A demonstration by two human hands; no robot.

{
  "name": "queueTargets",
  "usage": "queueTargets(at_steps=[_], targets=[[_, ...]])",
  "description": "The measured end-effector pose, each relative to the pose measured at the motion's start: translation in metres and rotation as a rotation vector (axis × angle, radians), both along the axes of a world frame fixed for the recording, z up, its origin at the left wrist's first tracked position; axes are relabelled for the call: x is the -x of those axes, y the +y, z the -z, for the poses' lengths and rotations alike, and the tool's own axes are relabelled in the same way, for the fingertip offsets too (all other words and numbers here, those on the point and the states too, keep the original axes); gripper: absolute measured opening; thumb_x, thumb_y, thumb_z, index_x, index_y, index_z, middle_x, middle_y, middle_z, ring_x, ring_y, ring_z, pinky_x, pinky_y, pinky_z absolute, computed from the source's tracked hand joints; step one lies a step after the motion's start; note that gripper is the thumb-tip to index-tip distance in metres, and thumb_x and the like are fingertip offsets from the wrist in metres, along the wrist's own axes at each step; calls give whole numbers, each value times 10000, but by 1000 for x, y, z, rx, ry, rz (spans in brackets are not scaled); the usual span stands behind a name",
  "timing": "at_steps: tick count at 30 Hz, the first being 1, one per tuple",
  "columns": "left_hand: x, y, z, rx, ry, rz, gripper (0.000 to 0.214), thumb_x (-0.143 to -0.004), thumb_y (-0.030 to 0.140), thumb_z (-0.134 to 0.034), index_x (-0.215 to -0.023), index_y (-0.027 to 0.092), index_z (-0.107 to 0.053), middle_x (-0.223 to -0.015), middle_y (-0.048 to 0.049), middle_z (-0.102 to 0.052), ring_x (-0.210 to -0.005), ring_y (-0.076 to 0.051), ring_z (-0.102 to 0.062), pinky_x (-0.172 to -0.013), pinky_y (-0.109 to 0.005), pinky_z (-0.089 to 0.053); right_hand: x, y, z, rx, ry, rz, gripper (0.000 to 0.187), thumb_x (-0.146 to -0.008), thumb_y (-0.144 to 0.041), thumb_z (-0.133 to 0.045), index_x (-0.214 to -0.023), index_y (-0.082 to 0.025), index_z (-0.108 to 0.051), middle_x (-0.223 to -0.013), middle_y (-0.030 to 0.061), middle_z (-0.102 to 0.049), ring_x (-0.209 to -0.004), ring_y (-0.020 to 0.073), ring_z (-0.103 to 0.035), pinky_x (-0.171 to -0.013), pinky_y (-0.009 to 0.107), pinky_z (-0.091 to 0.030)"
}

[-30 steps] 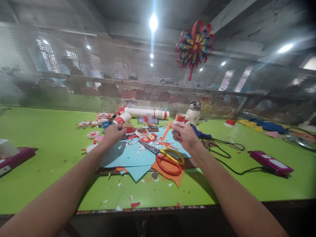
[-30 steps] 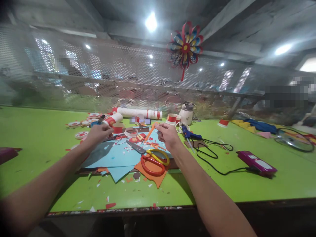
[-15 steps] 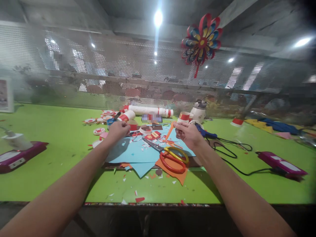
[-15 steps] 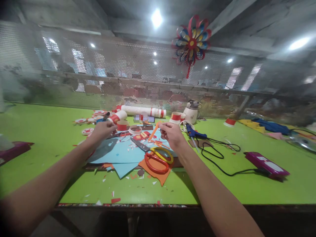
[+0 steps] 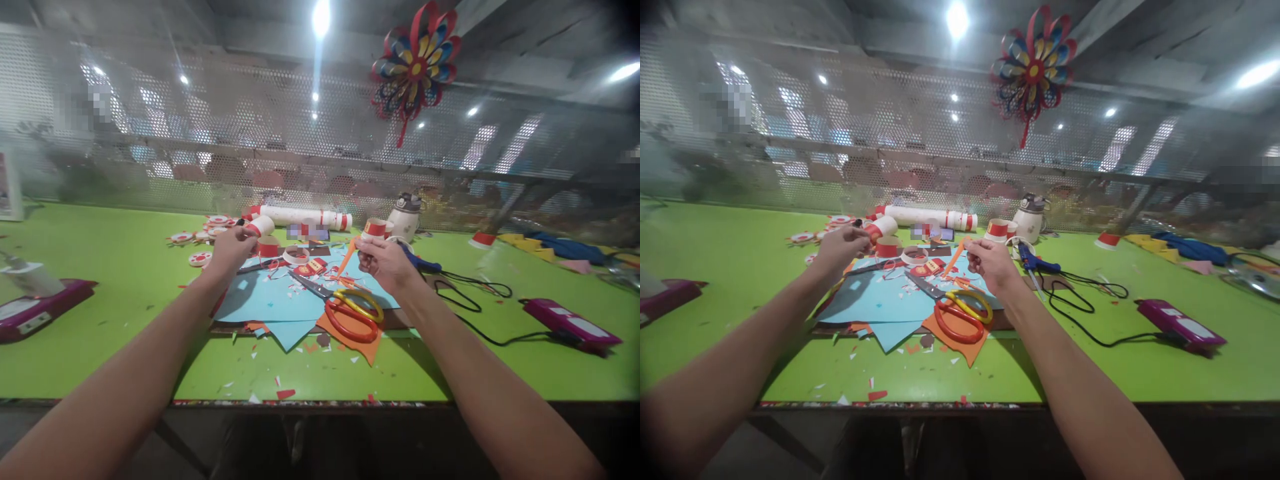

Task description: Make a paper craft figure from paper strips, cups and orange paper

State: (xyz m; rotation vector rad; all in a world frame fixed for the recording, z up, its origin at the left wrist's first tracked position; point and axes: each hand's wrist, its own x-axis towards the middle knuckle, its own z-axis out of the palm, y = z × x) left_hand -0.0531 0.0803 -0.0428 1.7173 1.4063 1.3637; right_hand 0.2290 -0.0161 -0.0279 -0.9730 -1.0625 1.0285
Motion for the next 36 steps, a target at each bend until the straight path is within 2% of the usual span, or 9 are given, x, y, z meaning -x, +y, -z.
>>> queueTargets(at_steps=[2, 7, 12, 16, 18, 22, 24, 30, 36], targets=[[-10, -10, -1, 49, -35, 105, 286, -628, 299, -594, -841, 113, -636, -664, -57, -665, -618, -162, -623, -593, -270, -494, 2, -1, 0, 1, -9, -3, 280, -542, -303, -808, -613, -157, -580, -470, -50, -477, -448, 65, -387, -423, 226, -273], [-30, -30, -2, 176, -34, 365, 255, -629, 360, -664, -690, 113, -655, -672, -78, -675, -598, -147, -598, -575, -270, -475, 10, -4, 1, 4, -29, -39, 276, -541, -313, -807, -615, -154, -593, -484, -49, -477, -459, 67, -390, -434, 232, -277], [-31, -29, 2, 200, -11, 400, 245, -645, 345, -691, -710, 110, -675, -605, -52, -645, -536, -124, -537, -528, -260, -422, 11, -4, 0, 7, -34, -59, 284, -535, -319, -813, -604, -155, -592, -474, -51, -477, -455, 68, -392, -436, 229, -273], [-29, -32, 0, 261, -43, 474, 250, -681, 344, -678, -739, 101, -680, -696, -84, -677, -630, -146, -597, -576, -265, -450, 14, -5, 2, -3, -42, -83, 266, -542, -313, -817, -621, -160, -614, -508, -49, -493, -484, 71, -406, -455, 230, -299], [-30, -38, -3, 315, -69, 565, 269, -694, 350, -681, -798, 103, -700, -775, -103, -696, -693, -160, -624, -616, -271, -468, 19, -6, 5, -7, -57, -119, 253, -564, -319, -809, -637, -160, -627, -530, -44, -507, -495, 74, -415, -470, 235, -317], [-33, -51, -7, 454, -142, 868, 303, -752, 352, -660, -949, 128, -713, -935, -127, -709, -837, -192, -652, -740, -308, -494, 33, -9, 12, -19, -115, -209, 220, -631, -340, -774, -669, -166, -644, -572, -38, -534, -522, 83, -439, -525, 252, -362], [-34, -56, -9, 489, -151, 958, 290, -775, 338, -645, -967, 131, -711, -955, -130, -709, -868, -199, -653, -765, -314, -494, 39, -11, 13, -33, -142, -231, 206, -655, -346, -757, -674, -172, -649, -592, -34, -545, -541, 89, -450, -554, 260, -377], [-39, -68, -12, 528, -171, 1098, 246, -785, 327, -642, -930, 135, -695, -873, -120, -726, -819, -197, -666, -755, -322, -492, 50, -17, 11, -46, -151, -245, 185, -670, -329, -745, -695, -168, -658, -590, -34, -551, -560, 95, -465, -576, 261, -378], [-43, -73, -12, 559, -197, 1161, 274, -782, 327, -648, -973, 133, -677, -888, -142, -729, -820, -208, -674, -743, -333, -498, 55, -20, 12, -43, -123, -264, 168, -667, -313, -745, -687, -172, -657, -602, -37, -579, -549, 88, -474, -579, 258, -389]])
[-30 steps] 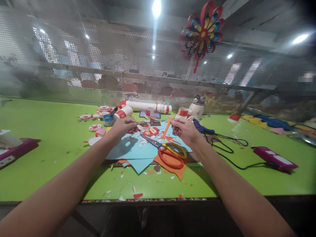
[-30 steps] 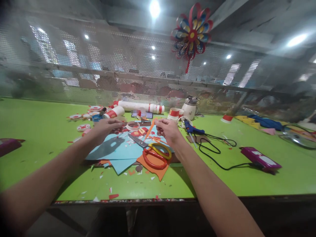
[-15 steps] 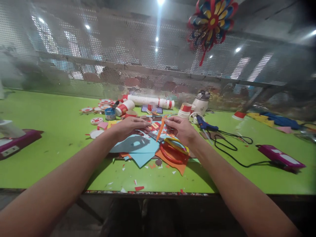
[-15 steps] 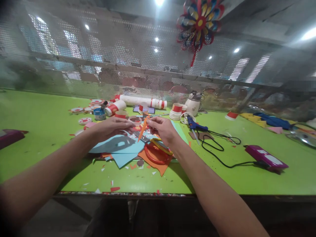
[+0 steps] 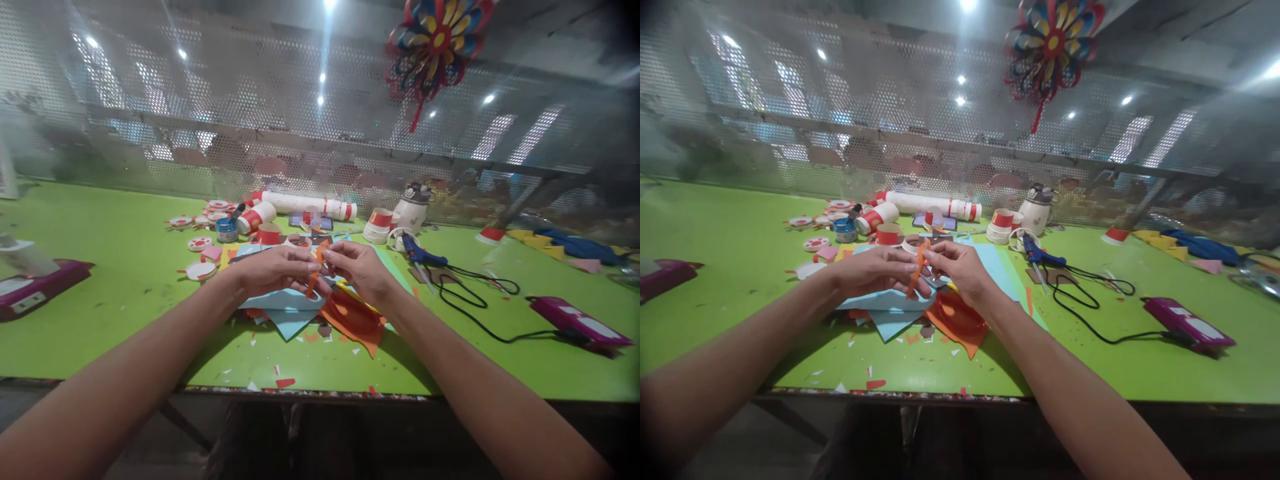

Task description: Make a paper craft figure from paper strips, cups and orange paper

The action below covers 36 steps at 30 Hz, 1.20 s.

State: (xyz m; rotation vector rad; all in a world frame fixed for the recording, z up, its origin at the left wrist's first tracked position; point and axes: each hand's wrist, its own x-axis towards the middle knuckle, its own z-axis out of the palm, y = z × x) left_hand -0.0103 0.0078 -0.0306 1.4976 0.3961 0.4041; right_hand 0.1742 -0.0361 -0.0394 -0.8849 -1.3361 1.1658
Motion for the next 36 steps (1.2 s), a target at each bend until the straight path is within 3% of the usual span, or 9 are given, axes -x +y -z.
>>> queueTargets(at_steps=[5, 13, 16, 18, 22, 27, 33, 36], targets=[[-3, -1, 3, 42, -12, 42, 239, -800, 298, -637, -964, 130, -679, -924, -144, -717, -848, -208, -667, -770, -340, -507, 0, 1, 2, -6, 7, 5, 184, -670, -318, -743, -681, -161, -649, -570, -38, -572, -537, 88, -481, -569, 255, -388], [-6, -2, 8, 116, -28, 66, 209, -854, 253, -572, -968, 101, -660, -744, -101, -690, -702, -175, -653, -724, -342, -518, 4, 1, 5, -10, -52, -26, 221, -693, -355, -713, -727, -149, -640, -560, -34, -570, -513, 86, -482, -557, 250, -393], [-6, 0, 10, 143, -63, 9, 180, -852, 224, -576, -944, 91, -656, -755, -105, -690, -720, -173, -654, -726, -323, -519, -12, 9, 2, -74, -351, 50, 242, -759, -383, -630, -812, -149, -666, -661, 1, -626, -580, 107, -533, -596, 261, -437], [-6, 2, 11, 158, -85, -59, 147, -850, 194, -574, -919, 88, -648, -775, -110, -691, -731, -176, -656, -731, -329, -525, -34, 18, -1, -149, -765, 225, 265, -799, -369, -568, -872, -145, -688, -756, 31, -671, -638, 126, -569, -612, 256, -450], [-7, 8, 12, 206, -131, -219, 138, -875, 139, -508, -874, 72, -628, -753, -116, -678, -698, -165, -652, -676, -292, -534, -82, 36, -2, -121, -1015, 398, 224, -772, -236, -567, -827, -75, -713, -775, 104, -692, -679, 178, -578, -611, 280, -415], [-8, 16, 15, 229, -180, -386, 190, -888, 74, -422, -850, 67, -608, -629, -70, -618, -538, -111, -585, -472, -183, -452, -89, 42, 9, -49, -1284, 272, 174, -733, -239, -613, -666, -132, -732, -652, 64, -698, -616, 167, -580, -553, 247, -365], [-5, 21, 17, 224, -199, -441, 217, -892, 80, -399, -818, 82, -603, -611, -59, -595, -535, -113, -579, -443, -173, -441, -74, 46, 16, -22, -1457, 239, 200, -662, -249, -680, -833, -176, -751, -846, 86, -723, -729, 189, -601, -585, 236, -372], [-6, 21, 16, 229, -189, -450, 211, -884, 77, -422, -843, 64, -628, -655, -85, -626, -553, -115, -590, -482, -189, -481, -79, 45, 14, 6, -1478, 253, 149, -682, -189, -630, -770, -165, -748, -774, 74, -723, -691, 175, -606, -559, 224, -372]])
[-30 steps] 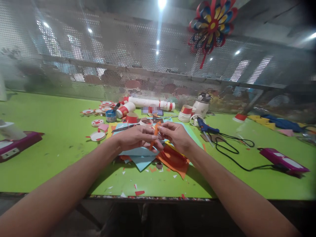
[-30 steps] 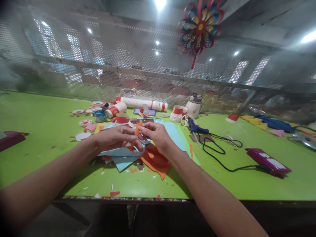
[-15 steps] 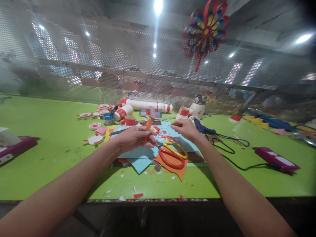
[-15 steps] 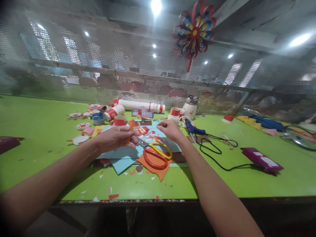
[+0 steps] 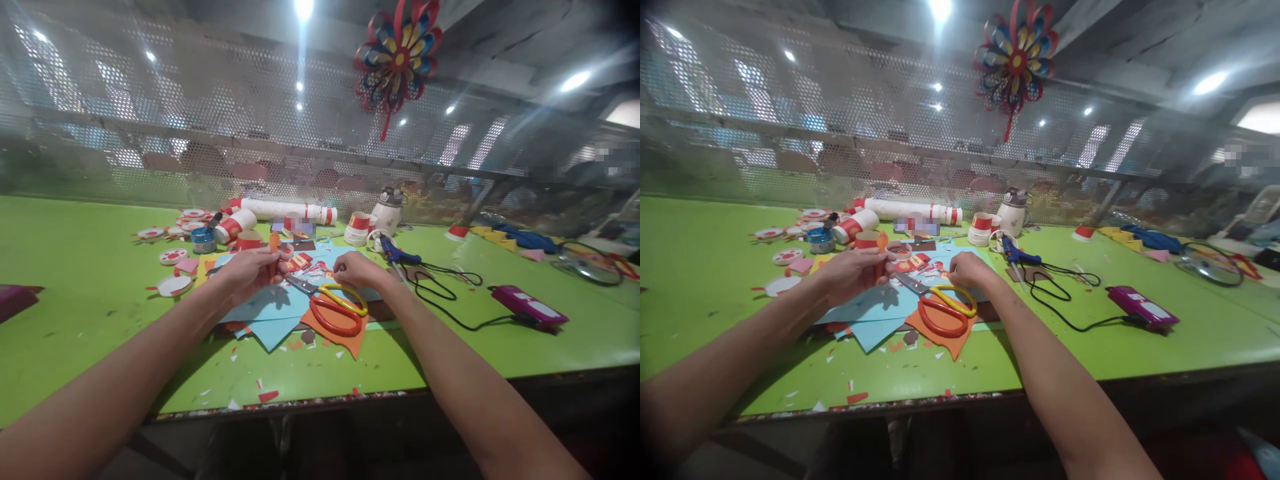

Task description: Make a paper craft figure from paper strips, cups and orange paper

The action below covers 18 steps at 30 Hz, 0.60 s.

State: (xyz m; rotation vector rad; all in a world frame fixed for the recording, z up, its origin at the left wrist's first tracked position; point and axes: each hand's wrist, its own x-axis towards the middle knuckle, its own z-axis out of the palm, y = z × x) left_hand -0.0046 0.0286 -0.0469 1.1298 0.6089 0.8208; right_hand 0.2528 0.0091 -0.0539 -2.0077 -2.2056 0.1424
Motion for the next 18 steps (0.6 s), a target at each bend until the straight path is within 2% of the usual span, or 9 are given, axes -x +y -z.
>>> queueTargets(at_steps=[3, 6, 10, 12, 14, 18], targets=[[-1, -2, -1, 5, 29, -26, 195, -862, 56, -464, -869, 37, -658, -745, -132, -670, -634, -132, -628, -583, -215, -533, -7, -1, 0, 16, 5, 27, 165, -711, -144, -573, -711, -161, -737, -659, 44, -709, -585, 142, -592, -528, 211, -373], [-2, -5, -3, 6, 53, -28, 189, -848, 50, -493, -885, 28, -677, -785, -154, -688, -664, -149, -647, -620, -229, -547, -17, 0, 0, 1, 0, 83, 191, -741, -143, -553, -784, -159, -739, -631, 34, -705, -535, 129, -585, -537, 208, -389], [-2, -7, -4, 6, 60, -19, 203, -848, 43, -477, -889, 26, -675, -804, -165, -688, -686, -168, -660, -623, -248, -549, -25, 4, -3, -104, -48, 195, 267, -765, -161, -569, -985, -112, -712, -818, 112, -728, -726, 183, -634, -623, 231, -409], [-2, -8, -4, -1, 61, -24, 189, -835, 37, -481, -872, 27, -666, -788, -157, -678, -682, -163, -655, -597, -233, -537, -23, 4, -7, -142, -64, 198, 319, -783, -201, -580, -1069, -106, -684, -927, 133, -717, -824, 201, -628, -665, 239, -408], [-2, -7, -4, -17, 48, -25, 170, -811, 24, -487, -842, 35, -653, -723, -121, -654, -620, -131, -624, -532, -196, -502, -15, 1, -9, -129, -65, 141, 279, -790, -234, -585, -1017, -129, -709, -921, 110, -719, -817, 187, -622, -656, 228, -396], [-4, -5, -3, -31, 12, -24, 156, -767, 16, -467, -763, 64, -616, -595, -41, -555, -494, -73, -510, -422, -151, -401, 1, -5, -7, -35, -73, 9, 171, -756, -257, -614, -798, -161, -749, -755, 59, -715, -660, 144, -587, -552, 219, -345]])
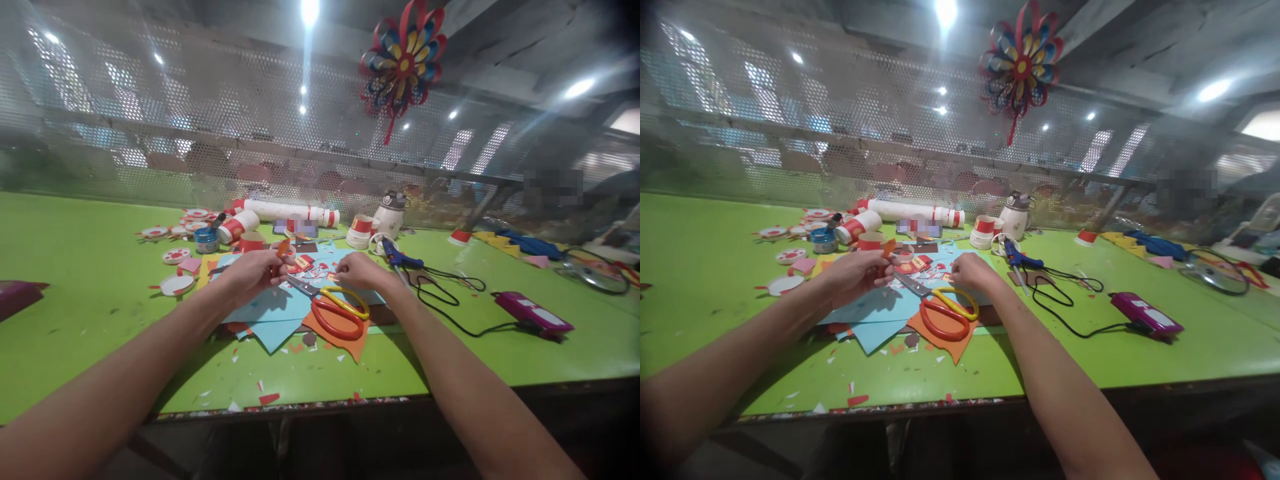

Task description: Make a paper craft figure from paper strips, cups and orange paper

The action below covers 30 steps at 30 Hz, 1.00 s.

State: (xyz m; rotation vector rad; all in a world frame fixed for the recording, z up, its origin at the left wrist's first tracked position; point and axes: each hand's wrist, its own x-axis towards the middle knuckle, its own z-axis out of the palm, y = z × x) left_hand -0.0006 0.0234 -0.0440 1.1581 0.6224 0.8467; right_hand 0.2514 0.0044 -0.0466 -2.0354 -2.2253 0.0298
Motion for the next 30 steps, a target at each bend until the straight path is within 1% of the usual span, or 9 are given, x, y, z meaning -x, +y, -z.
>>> queueTargets(at_steps=[4, 8, 10, 13, 18, 20, 23, 27, 30], targets=[[0, 1, 0, 15, -2, 11, 112, -748, 44, -481, -750, 79, -587, -547, 3, -462, -456, -64, -441, -377, -150, -326, 3, 4, 5, 56, -31, -41, 162, -729, -268, -622, -719, -154, -737, -699, 59, -696, -613, 140, -543, -518, 232, -309], [1, -1, -2, 28, -3, 35, 106, -746, 46, -482, -775, 89, -575, -515, 30, -395, -444, -67, -409, -373, -152, -296, -1, 8, 6, 85, -42, -60, 157, -731, -261, -624, -737, -148, -732, -680, 38, -684, -600, 126, -530, -524, 219, -314], [1, -2, -2, 34, 2, 41, 113, -753, 46, -487, -809, 90, -575, -518, 28, -402, -450, -71, -417, -378, -154, -296, 0, 6, 4, 82, -50, -63, 171, -747, -260, -608, -737, -142, -731, -683, 41, -683, -602, 126, -526, -525, 222, -308], [0, -2, -1, 37, 15, 39, 143, -761, 45, -505, -876, 86, -579, -537, 20, -430, -470, -77, -443, -388, -154, -301, 4, 1, -1, 62, -60, -62, 228, -787, -257, -552, -711, -126, -724, -698, 72, -685, -591, 133, -512, -511, 241, -280], [1, 0, 1, 38, 36, 32, 152, -762, 28, -514, -888, 74, -587, -545, 11, -450, -486, -82, -461, -404, -160, -309, 7, -5, -4, 9, -40, -53, 285, -813, -215, -495, -649, -102, -699, -699, 120, -687, -572, 143, -496, -517, 262, -265], [2, 0, 2, 34, 45, 40, 154, -768, 29, -505, -886, 77, -592, -550, 5, -461, -493, -85, -469, -411, -164, -317, 3, -4, -3, -26, -5, -43, 287, -806, -176, -473, -628, -98, -684, -650, 116, -677, -547, 141, -492, -516, 262, -270], [2, 1, 3, 22, 48, 60, 140, -777, 44, -509, -876, 81, -600, -554, 0, -471, -503, -86, -473, -420, -165, -321, -7, 1, 2, -71, 86, -15, 272, -773, -123, -450, -609, -100, -665, -546, 78, -646, -488, 128, -490, -500, 245, -293], [2, -2, 1, 22, 45, 62, 105, -783, 68, -534, -860, 83, -604, -550, 4, -467, -503, -80, -463, -428, -162, -318, -18, 7, 6, -133, 267, 18, 240, -753, -112, -446, -643, -109, -659, -577, 51, -670, -505, 118, -548, -495, 206, -356], [1, -5, 0, 18, 52, 63, 92, -784, 81, -547, -850, 82, -612, -532, 16, -446, -494, -78, -463, -427, -162, -303, -15, 6, 5, -181, 412, 13, 218, -763, -138, -456, -683, -108, -656, -590, 48, -673, -525, 124, -583, -493, 199, -401]])
